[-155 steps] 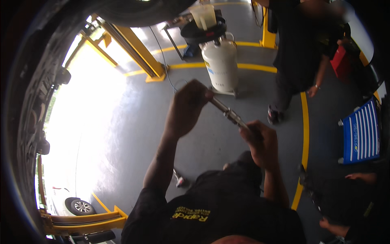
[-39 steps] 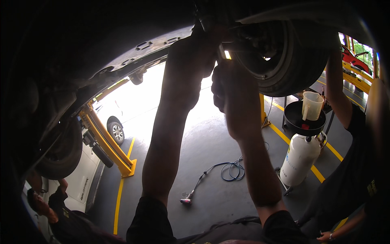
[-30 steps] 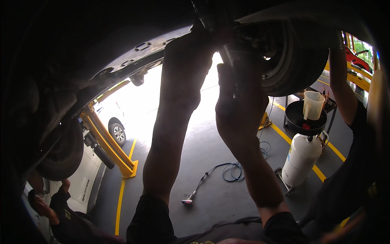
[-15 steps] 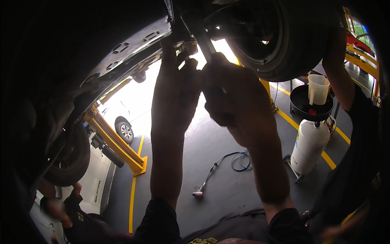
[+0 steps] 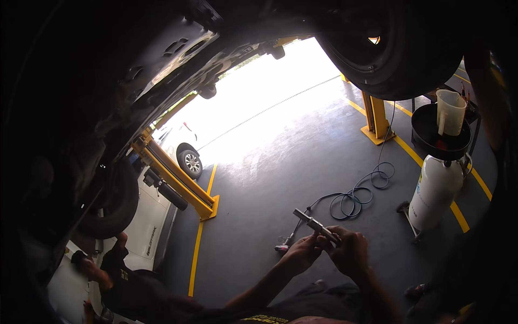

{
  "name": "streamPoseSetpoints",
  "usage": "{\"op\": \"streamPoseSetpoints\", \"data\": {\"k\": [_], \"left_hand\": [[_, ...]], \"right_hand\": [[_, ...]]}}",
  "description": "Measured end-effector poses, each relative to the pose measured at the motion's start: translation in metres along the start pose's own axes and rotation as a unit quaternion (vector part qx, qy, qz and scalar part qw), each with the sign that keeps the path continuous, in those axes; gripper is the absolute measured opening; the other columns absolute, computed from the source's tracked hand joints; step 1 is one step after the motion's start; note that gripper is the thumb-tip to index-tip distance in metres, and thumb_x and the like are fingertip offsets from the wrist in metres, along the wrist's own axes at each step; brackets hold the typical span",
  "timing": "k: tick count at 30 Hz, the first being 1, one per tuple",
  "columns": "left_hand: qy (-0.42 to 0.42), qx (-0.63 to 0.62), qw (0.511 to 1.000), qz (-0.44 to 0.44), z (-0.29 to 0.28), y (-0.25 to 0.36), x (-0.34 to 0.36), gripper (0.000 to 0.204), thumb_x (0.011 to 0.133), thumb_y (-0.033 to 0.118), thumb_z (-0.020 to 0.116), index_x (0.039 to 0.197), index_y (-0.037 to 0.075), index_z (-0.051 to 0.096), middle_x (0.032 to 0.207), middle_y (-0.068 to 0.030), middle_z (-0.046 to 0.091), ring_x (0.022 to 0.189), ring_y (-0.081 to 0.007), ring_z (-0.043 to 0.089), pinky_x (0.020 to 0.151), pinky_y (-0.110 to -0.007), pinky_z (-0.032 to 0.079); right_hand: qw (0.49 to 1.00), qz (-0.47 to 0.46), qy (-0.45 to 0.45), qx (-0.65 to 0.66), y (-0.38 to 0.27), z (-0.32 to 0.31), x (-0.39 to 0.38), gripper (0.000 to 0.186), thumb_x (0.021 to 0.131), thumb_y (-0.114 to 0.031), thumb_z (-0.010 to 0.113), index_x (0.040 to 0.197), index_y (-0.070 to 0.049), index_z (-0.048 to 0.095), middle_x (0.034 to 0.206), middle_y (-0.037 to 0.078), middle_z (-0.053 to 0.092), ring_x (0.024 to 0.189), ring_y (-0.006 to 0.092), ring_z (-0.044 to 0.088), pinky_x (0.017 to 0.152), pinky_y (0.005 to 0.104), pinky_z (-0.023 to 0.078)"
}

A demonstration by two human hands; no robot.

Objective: The person works under a raised vehicle, using a ratchet and socket to loosen and tighten bolts on the undercarriage. They repeatedly reach for tools, adjust the ratchet, and apply torque to fasteners while other mechanics stand nearby.

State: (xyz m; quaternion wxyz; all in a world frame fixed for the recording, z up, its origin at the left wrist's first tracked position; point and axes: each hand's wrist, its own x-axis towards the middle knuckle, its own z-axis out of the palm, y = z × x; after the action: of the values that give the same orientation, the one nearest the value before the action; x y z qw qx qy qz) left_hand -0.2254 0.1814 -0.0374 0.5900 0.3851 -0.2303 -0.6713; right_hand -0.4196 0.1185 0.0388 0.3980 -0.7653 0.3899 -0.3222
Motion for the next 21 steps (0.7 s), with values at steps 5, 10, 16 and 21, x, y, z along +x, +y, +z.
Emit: {"op": "streamPoseSetpoints", "data": {"k": [5, 10, 16, 21], "left_hand": [[0.028, 0.049, 0.998, -0.034, 0.027, -0.03, 0.004, 0.038, 0.107, 0.03, 0.051, 0.127, -0.001, 0.06, 0.112, -0.0074, 0.066, 0.1, -0.0136, 0.064, 0.091, -0.028, 0.052], [-0.001, 0.174, 0.983, -0.057, -0.05, -0.076, 0.006, 0.038, 0.109, 0.028, 0.043, 0.129, -0.003, 0.055, 0.109, -0.0068, 0.065, 0.101, -0.0152, 0.062, 0.096, -0.029, 0.049], [-0.021, -0.043, 0.991, -0.123, -0.013, -0.063, 0.005, 0.035, 0.107, 0.031, 0.048, 0.119, 0.0, 0.059, 0.111, -0.0051, 0.064, 0.103, -0.0145, 0.062, 0.096, -0.03, 0.049], [-0.024, -0.043, 0.992, -0.116, -0.003, -0.056, 0.01, 0.031, 0.107, 0.031, 0.049, 0.117, 0.004, 0.06, 0.109, -0.0042, 0.064, 0.103, -0.0122, 0.062, 0.095, -0.028, 0.05]], "right_hand": [[0.997, 0.072, 0.0, -0.036, 0.019, 0.024, -0.023, 0.023, 0.086, -0.032, 0.073, 0.097, -0.012, 0.076, 0.079, 0.013, 0.074, 0.079, 0.0342, 0.073, 0.072, 0.0439, 0.055], [0.993, 0.078, -0.024, -0.091, 0.035, 0.026, -0.024, 0.021, 0.084, -0.033, 0.075, 0.087, -0.012, 0.072, 0.075, 0.013, 0.073, 0.076, 0.0366, 0.072, 0.07, 0.0471, 0.055], [0.99, 0.06, -0.056, -0.111, 0.055, 0.013, -0.021, 0.023, 0.084, -0.034, 0.074, 0.086, -0.011, 0.073, 0.074, 0.013, 0.072, 0.076, 0.0373, 0.071, 0.07, 0.0475, 0.055], [0.993, 0.083, -0.023, -0.078, 0.045, 0.002, -0.03, 0.023, 0.085, -0.032, 0.073, 0.089, -0.009, 0.073, 0.073, 0.013, 0.07, 0.075, 0.0369, 0.07, 0.068, 0.0462, 0.053]]}}
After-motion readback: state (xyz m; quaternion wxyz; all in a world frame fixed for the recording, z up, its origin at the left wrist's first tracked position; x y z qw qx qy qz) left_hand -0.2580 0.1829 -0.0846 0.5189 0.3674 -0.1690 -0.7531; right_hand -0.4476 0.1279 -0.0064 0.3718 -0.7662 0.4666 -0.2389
